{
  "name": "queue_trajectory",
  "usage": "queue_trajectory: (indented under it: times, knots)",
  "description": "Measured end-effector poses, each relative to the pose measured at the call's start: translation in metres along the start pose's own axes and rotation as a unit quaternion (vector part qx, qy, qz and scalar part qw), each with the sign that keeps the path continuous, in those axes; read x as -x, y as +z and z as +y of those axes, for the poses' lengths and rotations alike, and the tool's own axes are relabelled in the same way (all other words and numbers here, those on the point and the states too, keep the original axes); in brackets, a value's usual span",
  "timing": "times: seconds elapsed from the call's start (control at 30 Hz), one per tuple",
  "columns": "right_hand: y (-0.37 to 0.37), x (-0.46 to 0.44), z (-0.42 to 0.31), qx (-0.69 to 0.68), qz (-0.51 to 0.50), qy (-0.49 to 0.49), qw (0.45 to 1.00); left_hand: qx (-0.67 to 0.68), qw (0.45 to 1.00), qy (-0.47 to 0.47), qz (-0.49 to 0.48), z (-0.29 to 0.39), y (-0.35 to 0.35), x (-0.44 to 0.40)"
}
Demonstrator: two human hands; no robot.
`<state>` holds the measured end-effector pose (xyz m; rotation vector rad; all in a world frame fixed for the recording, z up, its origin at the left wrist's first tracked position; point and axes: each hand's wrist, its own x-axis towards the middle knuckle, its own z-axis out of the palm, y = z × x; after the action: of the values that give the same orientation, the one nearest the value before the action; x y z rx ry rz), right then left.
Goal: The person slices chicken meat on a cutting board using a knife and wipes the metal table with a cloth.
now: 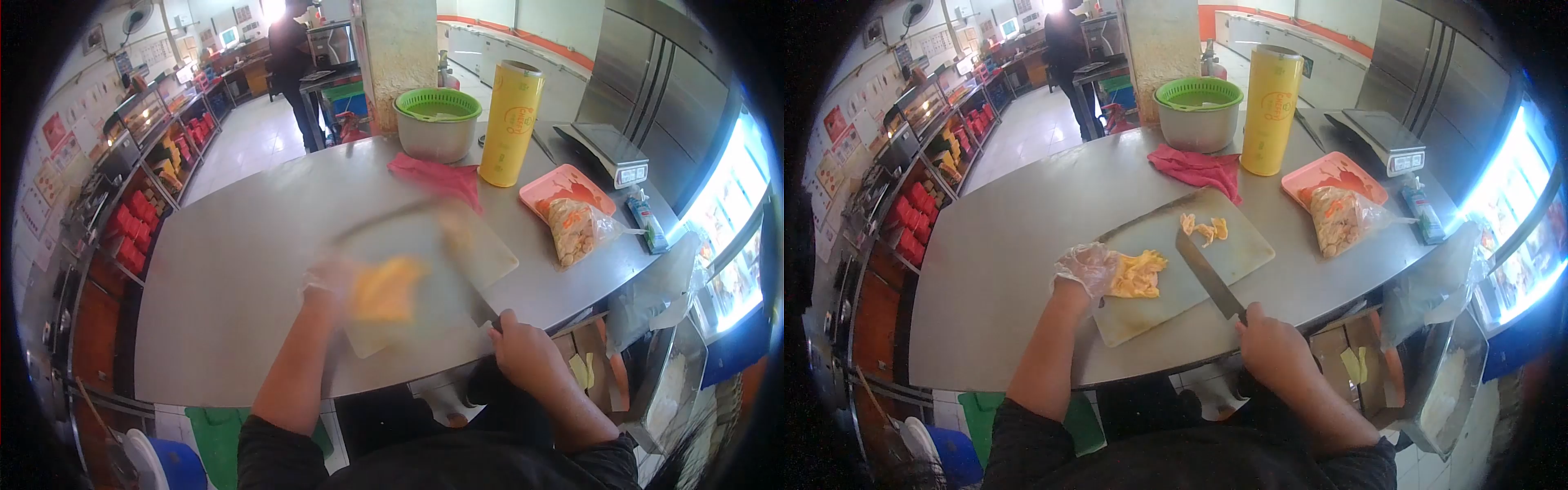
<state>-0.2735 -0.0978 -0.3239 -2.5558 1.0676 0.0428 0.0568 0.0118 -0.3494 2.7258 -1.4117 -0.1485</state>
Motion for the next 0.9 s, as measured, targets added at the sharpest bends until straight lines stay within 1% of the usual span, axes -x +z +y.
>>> queue_trajectory:
  times: [0.03,0.1,0.17,0.2,0.27,0.3,0.33,0.4,0.43,0.5,0.57,0.6,0.63,0.67,0.7,0.77,0.83,0.9]
  knots:
    - [0.002,0.000,-0.003,0.000,0.000,0.001,1.000,-0.015,1.000,-0.016,-0.007,-0.005,0.007,-0.005]
    - [0.008,-0.001,-0.010,-0.020,0.001,-0.038,0.999,-0.029,0.999,-0.032,-0.014,-0.017,0.029,-0.016]
    - [0.017,-0.004,-0.014,-0.013,-0.004,-0.058,0.998,-0.102,0.992,-0.007,0.069,-0.029,0.057,-0.026]
    - [0.020,-0.006,-0.016,-0.007,-0.009,-0.078,0.997,-0.103,0.992,-0.008,0.070,-0.035,0.067,-0.033]
    - [0.020,-0.010,-0.016,-0.001,-0.008,-0.077,0.997,-0.006,0.993,-0.009,0.121,-0.040,0.070,-0.037]
    - [0.019,-0.012,-0.015,0.006,-0.007,-0.074,0.997,-0.006,0.993,-0.012,0.121,-0.042,0.073,-0.037]
    - [0.016,-0.014,-0.014,0.007,-0.007,-0.076,0.997,0.025,0.985,0.011,0.172,-0.038,0.068,-0.032]
    - [0.009,-0.016,-0.012,0.041,0.000,-0.065,0.997,0.058,0.972,0.033,0.223,-0.036,0.067,-0.032]
    - [0.008,-0.017,-0.010,0.043,-0.001,-0.065,0.997,0.102,0.957,0.073,0.260,-0.033,0.064,-0.034]
    - [0.006,-0.019,-0.008,0.068,0.022,-0.057,0.996,0.148,0.937,0.113,0.297,-0.026,0.061,-0.033]
    - [0.009,-0.023,-0.004,0.066,0.037,-0.050,0.996,0.100,0.934,0.228,0.257,0.007,0.030,-0.013]
    - [0.010,-0.025,-0.003,0.064,0.049,-0.047,0.996,0.103,0.933,0.228,0.260,0.017,0.027,-0.012]
    - [0.010,-0.026,-0.004,0.068,0.050,-0.049,0.995,0.121,0.963,0.204,0.129,0.024,0.025,-0.011]
    - [0.010,-0.027,-0.006,0.053,0.052,-0.044,0.996,0.137,0.975,0.175,-0.005,0.027,0.024,-0.008]
    - [0.011,-0.027,-0.010,0.036,0.054,-0.039,0.997,0.140,0.975,0.171,-0.003,0.024,0.021,-0.005]
    - [0.013,-0.027,-0.021,0.026,0.045,-0.051,0.997,0.189,0.965,0.174,0.044,0.014,0.016,0.000]
    - [0.020,-0.029,-0.025,0.013,0.036,-0.058,0.998,0.212,0.961,0.170,0.054,0.004,0.019,0.000]
    - [0.038,-0.036,-0.022,0.073,0.041,-0.156,0.984,0.235,0.956,0.166,0.061,0.000,0.024,0.001]
